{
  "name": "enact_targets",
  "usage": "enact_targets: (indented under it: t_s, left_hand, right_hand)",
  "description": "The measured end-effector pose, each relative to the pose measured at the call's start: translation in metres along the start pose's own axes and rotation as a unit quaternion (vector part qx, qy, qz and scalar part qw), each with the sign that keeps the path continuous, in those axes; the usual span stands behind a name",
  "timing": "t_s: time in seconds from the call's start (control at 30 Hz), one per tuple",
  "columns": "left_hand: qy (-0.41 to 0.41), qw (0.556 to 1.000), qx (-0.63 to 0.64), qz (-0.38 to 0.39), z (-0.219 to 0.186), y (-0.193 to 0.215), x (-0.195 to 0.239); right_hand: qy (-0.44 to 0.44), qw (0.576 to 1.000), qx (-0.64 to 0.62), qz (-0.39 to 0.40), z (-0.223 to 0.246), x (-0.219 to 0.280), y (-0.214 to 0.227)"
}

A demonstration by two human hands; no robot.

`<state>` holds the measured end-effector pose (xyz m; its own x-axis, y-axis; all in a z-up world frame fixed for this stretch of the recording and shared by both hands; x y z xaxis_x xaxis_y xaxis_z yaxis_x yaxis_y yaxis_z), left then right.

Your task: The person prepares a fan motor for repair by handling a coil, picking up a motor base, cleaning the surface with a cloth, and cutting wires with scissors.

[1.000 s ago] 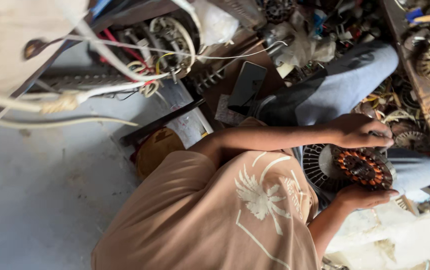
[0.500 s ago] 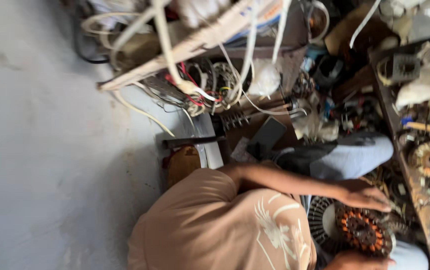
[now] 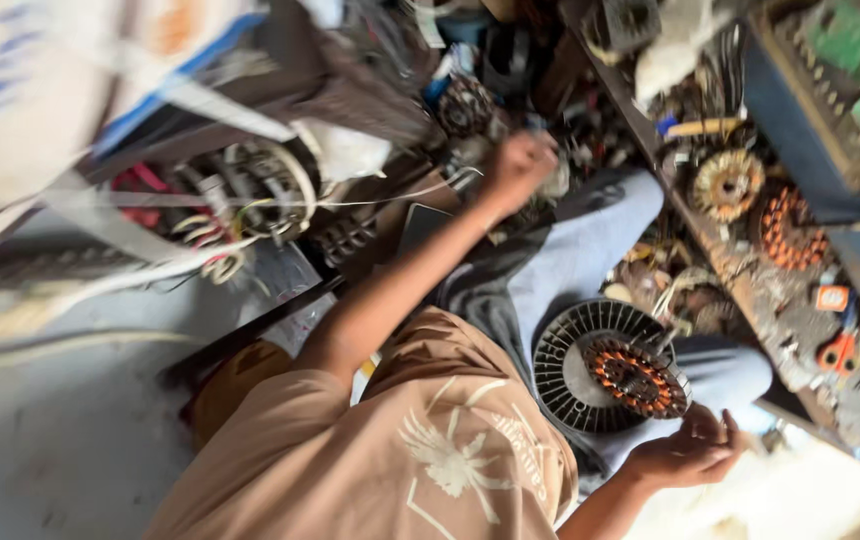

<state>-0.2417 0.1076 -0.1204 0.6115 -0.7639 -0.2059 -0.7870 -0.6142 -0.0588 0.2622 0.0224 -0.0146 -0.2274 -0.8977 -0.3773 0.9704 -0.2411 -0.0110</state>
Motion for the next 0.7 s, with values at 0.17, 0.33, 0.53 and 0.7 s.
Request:
enact_targets:
  t_s: [0.17, 0.33, 0.53, 0.7]
  left_hand:
    - [0.081, 0.967, -0.226, -0.081, 0.112, 0.06, -0.051]
    - [0.258, 0.964, -0.043, -0.056, 0.222, 0.02, -0.038]
    - [0.142, 0.839, -0.517, 0.087, 0.253, -0.034, 0.013]
    - [-0.003, 0.603, -0.747, 0.281, 0.28, -0.063, 0.035]
  right_hand:
    - [-0.066, 0.997, -0.014, -0.046, 0.003, -0.012, 0.007]
    - [-0.07, 0.99, 0.119, 0.036, 0.009, -0.012, -0.031]
    - [-0.124, 0.989, 0.085, 0.008, -0.003, -0.007, -0.051]
    - [-0.184, 0.982, 0.04, -0.015, -0.016, -0.002, -0.045]
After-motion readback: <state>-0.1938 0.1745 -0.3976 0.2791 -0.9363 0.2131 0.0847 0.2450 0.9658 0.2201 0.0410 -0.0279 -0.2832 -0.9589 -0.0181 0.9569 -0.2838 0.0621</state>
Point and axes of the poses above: each hand's wrist, its own x-axis away from the middle knuckle, its own y-axis out of the back of the hand, z = x × y, the point moved 7 cm from there along -x, towards the middle knuckle, and after that the axes turned 2 degrees about y, right-handed, at the moved point
